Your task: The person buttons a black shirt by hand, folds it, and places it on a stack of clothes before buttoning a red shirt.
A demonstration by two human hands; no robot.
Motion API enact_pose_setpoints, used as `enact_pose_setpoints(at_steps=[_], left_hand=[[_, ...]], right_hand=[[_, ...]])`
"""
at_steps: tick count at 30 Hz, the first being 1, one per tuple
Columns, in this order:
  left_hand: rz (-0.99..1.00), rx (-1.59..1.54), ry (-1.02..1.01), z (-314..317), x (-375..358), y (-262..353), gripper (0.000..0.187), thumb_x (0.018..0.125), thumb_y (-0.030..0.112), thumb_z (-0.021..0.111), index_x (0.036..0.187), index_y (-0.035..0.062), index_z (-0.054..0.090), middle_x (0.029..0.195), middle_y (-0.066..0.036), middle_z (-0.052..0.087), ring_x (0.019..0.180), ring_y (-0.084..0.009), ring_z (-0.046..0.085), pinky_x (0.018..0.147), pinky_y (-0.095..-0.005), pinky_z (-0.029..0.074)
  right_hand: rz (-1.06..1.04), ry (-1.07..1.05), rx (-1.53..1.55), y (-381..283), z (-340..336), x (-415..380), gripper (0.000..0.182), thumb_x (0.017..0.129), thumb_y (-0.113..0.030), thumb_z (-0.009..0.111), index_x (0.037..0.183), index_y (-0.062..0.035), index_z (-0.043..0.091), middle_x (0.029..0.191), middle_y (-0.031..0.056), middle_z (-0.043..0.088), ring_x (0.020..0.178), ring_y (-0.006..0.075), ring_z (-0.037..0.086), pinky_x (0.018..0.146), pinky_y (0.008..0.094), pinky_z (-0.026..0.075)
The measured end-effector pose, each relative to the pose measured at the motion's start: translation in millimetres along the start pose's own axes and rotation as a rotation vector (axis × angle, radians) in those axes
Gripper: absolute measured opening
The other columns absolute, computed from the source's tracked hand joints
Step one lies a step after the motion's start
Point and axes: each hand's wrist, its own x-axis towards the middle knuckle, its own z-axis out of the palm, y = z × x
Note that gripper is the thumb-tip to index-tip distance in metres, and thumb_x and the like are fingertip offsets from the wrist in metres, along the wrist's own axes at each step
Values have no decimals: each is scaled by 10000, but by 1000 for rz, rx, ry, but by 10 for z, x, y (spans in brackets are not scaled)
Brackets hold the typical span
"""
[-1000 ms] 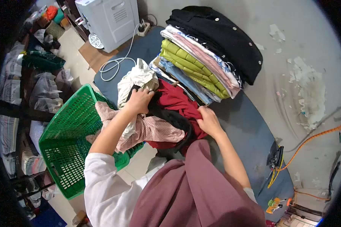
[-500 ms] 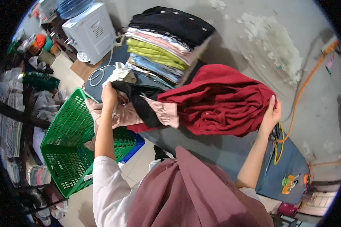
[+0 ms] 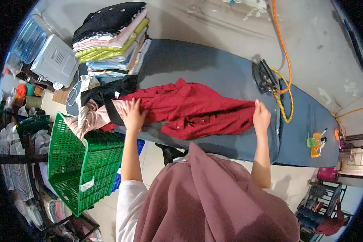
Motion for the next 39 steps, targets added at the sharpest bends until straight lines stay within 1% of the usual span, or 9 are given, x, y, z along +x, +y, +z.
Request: enact_pose_setpoints(at_steps=[6, 10, 16, 19, 22, 27, 32, 34, 39], left_hand=[[-43, -467, 417, -510, 176, 97, 308, 942, 247, 494, 866, -21, 624, 793, -227, 623, 759, -372, 621, 658, -394, 469], [-86, -590, 231, -983, 70, 438, 280, 920, 246, 565, 941, -24, 636, 835, -162, 661, 779, -202, 638, 706, -313, 482], [216, -504, -94, -265, -170, 931, 942, 631, 538, 777, 1345, 32, 427, 1346, -208, 460, 1263, -353, 426, 1048, -456, 332], [466, -96, 259, 306, -251, 1039, 403, 852, 335, 626, 1139, 55, 587, 1206, -227, 548, 1141, -379, 512, 936, -475, 413], [7, -497, -88, 104, 39, 1284, 189, 900, 197, 544, 926, 13, 578, 918, -256, 597, 889, -413, 578, 720, -471, 457], [460, -726, 61, -1006, 409, 1948, 85, 869, 66, 526, 883, -17, 534, 765, -234, 544, 697, -354, 542, 636, -360, 435], [556, -966, 333, -2171, 574, 2304, 113, 855, 21, 518, 949, -8, 574, 772, -150, 595, 755, -149, 575, 693, -295, 463], [494, -961, 440, -2466, 953, 2034, 150, 874, 41, 518, 989, -4, 602, 790, -117, 635, 770, -105, 567, 703, -284, 470], [453, -533, 762, -2890, 1310, 1582, 187, 904, 126, 560, 1022, -5, 624, 828, -160, 669, 731, -86, 573, 691, -277, 475]], right_hand=[[-210, 384, 350, -161, -222, 606, 314, 958, -231, 520, 814, 40, 589, 642, 121, 560, 584, 167, 450, 574, 325, 419], [-215, 544, 496, -362, -576, 1027, 375, 970, -262, 496, 793, 60, 570, 594, 34, 491, 599, 89, 391, 536, 299, 375], [-239, 151, 161, 164, -228, 1207, 279, 926, -200, 493, 996, 29, 636, 951, 256, 634, 935, 404, 615, 798, 412, 470], [-104, -11, 268, 213, -98, 745, 288, 901, -232, 550, 1013, 22, 628, 962, 240, 640, 945, 366, 630, 818, 400, 479], [-168, -156, 288, 460, 93, 398, 309, 816, -157, 651, 1070, 15, 621, 1152, 184, 612, 1070, 328, 580, 946, 384, 433], [-379, -247, 23, -52, 137, 142, 788, 681, -197, 758, 1360, -40, 391, 1376, 169, 444, 1204, 359, 458, 999, 430, 378], [-413, -203, -220, 145, 604, 404, 515, 769, -91, 602, 1266, -60, 473, 1165, 201, 578, 1073, 364, 556, 852, 480, 465], [-372, -37, -231, 376, 612, 726, 153, 802, -32, 479, 918, -45, 579, 770, 236, 626, 708, 418, 616, 626, 517, 495], [-404, 415, -195, -143, -561, 1671, 172, 856, -64, 472, 946, -8, 607, 834, 242, 626, 763, 424, 613, 645, 493, 489]])
